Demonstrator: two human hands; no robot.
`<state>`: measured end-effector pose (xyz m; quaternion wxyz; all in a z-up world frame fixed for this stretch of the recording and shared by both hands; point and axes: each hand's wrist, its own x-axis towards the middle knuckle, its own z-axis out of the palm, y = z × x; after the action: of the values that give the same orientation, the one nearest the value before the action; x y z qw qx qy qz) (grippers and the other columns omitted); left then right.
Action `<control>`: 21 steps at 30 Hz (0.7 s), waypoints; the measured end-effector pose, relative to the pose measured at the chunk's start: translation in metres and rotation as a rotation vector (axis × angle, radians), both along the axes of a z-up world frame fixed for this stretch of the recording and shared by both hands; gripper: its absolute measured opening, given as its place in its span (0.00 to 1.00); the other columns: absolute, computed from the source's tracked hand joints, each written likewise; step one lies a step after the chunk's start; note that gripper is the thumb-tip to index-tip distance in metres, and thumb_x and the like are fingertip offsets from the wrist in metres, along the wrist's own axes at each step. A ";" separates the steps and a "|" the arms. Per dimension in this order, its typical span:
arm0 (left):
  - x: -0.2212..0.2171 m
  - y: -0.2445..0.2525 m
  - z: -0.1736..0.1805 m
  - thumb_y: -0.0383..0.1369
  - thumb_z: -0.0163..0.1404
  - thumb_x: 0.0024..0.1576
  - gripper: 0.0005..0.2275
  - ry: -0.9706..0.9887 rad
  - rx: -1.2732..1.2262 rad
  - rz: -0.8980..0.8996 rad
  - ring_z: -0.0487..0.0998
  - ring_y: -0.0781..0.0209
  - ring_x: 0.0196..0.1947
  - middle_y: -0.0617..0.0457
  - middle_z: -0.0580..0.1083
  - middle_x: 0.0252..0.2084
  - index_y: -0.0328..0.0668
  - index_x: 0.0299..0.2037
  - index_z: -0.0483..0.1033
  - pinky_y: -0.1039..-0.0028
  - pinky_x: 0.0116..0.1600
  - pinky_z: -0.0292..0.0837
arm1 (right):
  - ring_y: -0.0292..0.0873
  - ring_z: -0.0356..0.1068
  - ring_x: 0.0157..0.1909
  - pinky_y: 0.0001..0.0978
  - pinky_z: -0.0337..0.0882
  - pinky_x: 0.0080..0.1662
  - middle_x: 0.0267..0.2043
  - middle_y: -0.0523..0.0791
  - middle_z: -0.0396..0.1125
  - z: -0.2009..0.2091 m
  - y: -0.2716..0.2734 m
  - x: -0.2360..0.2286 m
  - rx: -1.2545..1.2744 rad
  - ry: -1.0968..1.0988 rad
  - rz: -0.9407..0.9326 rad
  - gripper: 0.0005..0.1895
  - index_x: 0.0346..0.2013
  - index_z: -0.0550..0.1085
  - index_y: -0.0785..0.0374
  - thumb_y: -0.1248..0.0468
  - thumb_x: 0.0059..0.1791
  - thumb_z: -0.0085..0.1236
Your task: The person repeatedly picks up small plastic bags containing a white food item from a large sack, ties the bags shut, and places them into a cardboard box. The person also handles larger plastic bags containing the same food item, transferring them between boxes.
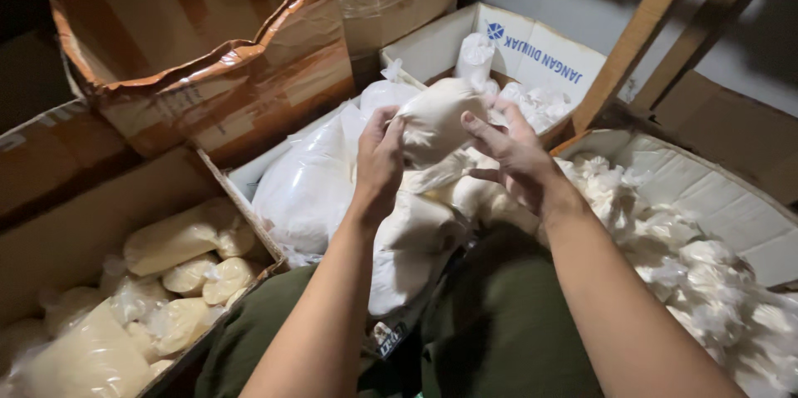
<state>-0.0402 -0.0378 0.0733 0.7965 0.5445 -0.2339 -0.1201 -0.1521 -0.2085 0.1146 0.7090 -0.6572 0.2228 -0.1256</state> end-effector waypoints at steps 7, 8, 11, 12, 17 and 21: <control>-0.016 -0.049 0.012 0.34 0.40 0.68 0.12 0.268 -0.306 -0.387 0.81 0.62 0.37 0.48 0.78 0.44 0.37 0.53 0.72 0.70 0.38 0.80 | 0.56 0.70 0.55 0.63 0.76 0.50 0.58 0.52 0.64 0.037 -0.010 -0.069 0.213 -0.372 0.152 0.41 0.70 0.58 0.51 0.59 0.45 0.66; -0.019 -0.056 0.012 0.34 0.40 0.68 0.13 0.302 -0.320 -0.425 0.81 0.62 0.38 0.48 0.78 0.44 0.36 0.54 0.72 0.70 0.39 0.80 | 0.57 0.69 0.55 0.64 0.77 0.51 0.59 0.54 0.63 0.037 -0.014 -0.078 0.185 -0.426 0.223 0.40 0.73 0.60 0.55 0.59 0.48 0.66; -0.032 -0.083 0.010 0.35 0.41 0.69 0.13 0.275 -0.242 -0.497 0.80 0.61 0.35 0.46 0.77 0.44 0.36 0.55 0.73 0.70 0.36 0.77 | 0.60 0.68 0.62 0.62 0.77 0.48 0.63 0.56 0.63 0.037 -0.030 -0.099 0.202 -0.451 0.201 0.43 0.70 0.59 0.54 0.61 0.44 0.70; -0.039 -0.093 0.009 0.35 0.42 0.68 0.13 0.302 -0.244 -0.536 0.80 0.60 0.37 0.47 0.77 0.44 0.36 0.55 0.72 0.70 0.37 0.77 | 0.60 0.68 0.62 0.61 0.77 0.48 0.63 0.56 0.63 0.038 -0.036 -0.104 0.161 -0.441 0.173 0.44 0.70 0.59 0.55 0.60 0.43 0.70; -0.072 -0.139 0.004 0.37 0.43 0.67 0.14 0.336 -0.140 -0.641 0.78 0.61 0.34 0.49 0.77 0.42 0.37 0.54 0.73 0.72 0.36 0.76 | 0.58 0.73 0.59 0.60 0.75 0.45 0.59 0.53 0.67 0.048 -0.066 -0.136 0.005 -0.298 -0.097 0.41 0.66 0.62 0.59 0.64 0.39 0.66; -0.094 -0.176 -0.003 0.38 0.42 0.68 0.13 0.313 -0.118 -0.668 0.78 0.63 0.36 0.50 0.77 0.41 0.37 0.53 0.72 0.72 0.38 0.77 | 0.56 0.75 0.55 0.56 0.76 0.48 0.53 0.53 0.70 0.047 -0.089 -0.160 -0.013 -0.269 -0.220 0.31 0.59 0.69 0.66 0.70 0.41 0.63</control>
<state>-0.1344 -0.2142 0.0708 0.7695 0.3666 -0.2804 -0.4416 -0.3120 -0.2972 0.1613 0.7102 -0.6106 0.1959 -0.2907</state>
